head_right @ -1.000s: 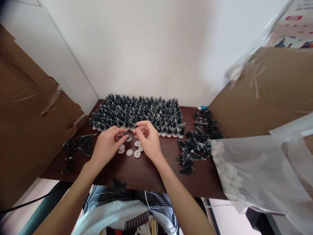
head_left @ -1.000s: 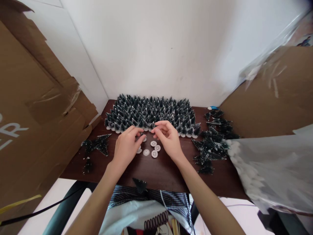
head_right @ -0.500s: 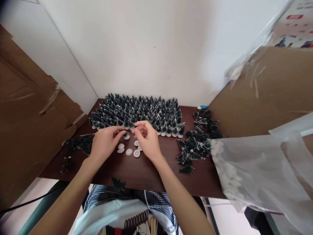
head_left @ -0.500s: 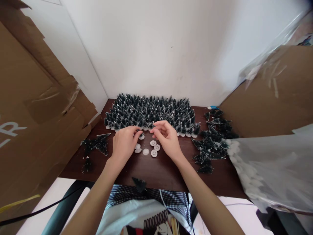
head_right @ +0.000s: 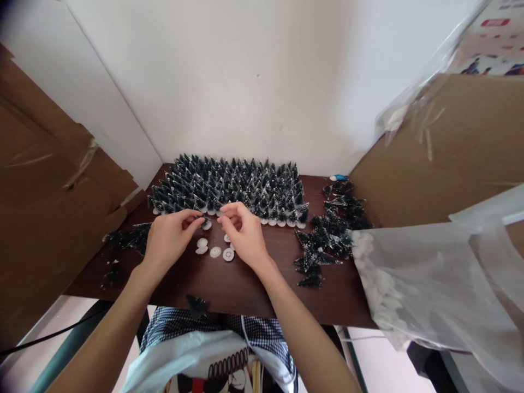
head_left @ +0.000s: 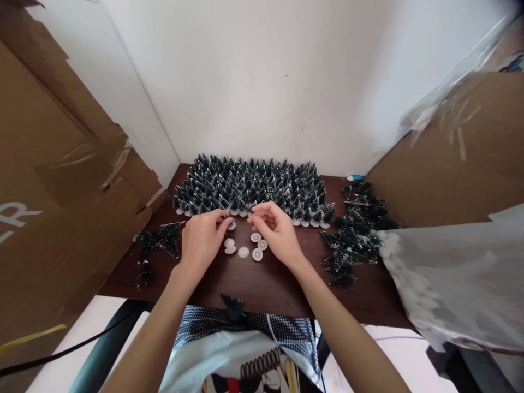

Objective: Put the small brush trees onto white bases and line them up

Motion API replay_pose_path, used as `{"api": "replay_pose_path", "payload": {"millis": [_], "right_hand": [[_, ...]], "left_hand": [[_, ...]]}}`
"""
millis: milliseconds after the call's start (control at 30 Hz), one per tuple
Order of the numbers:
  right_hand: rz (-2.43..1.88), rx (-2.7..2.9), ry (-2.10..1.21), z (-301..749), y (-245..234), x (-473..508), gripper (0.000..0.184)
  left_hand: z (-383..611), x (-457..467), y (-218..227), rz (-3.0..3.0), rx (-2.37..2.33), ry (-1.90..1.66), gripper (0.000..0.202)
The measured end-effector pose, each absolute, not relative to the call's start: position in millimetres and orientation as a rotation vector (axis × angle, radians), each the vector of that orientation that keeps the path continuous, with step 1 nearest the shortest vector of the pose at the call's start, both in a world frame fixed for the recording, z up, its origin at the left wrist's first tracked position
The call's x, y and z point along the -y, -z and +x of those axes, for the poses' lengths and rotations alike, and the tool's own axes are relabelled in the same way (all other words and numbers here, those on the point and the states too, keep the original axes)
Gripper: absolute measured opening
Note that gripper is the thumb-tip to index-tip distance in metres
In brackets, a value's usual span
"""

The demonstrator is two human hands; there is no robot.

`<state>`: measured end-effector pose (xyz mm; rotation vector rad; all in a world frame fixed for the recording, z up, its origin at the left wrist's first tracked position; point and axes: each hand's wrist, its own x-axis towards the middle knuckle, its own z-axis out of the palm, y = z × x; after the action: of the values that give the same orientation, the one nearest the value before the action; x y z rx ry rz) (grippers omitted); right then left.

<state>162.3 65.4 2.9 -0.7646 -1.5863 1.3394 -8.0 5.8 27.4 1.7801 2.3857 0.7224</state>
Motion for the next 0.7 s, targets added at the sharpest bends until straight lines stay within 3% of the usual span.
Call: {"api": "replay_pose_path", "payload": {"millis": [700], "right_hand": [[-0.801,1.772,-1.246,162.7,-7.0,-62.0,0.011]], "left_hand": [[-10.1,-1.2,-25.8,1.781,-2.317,-0.846,0.027]]}}
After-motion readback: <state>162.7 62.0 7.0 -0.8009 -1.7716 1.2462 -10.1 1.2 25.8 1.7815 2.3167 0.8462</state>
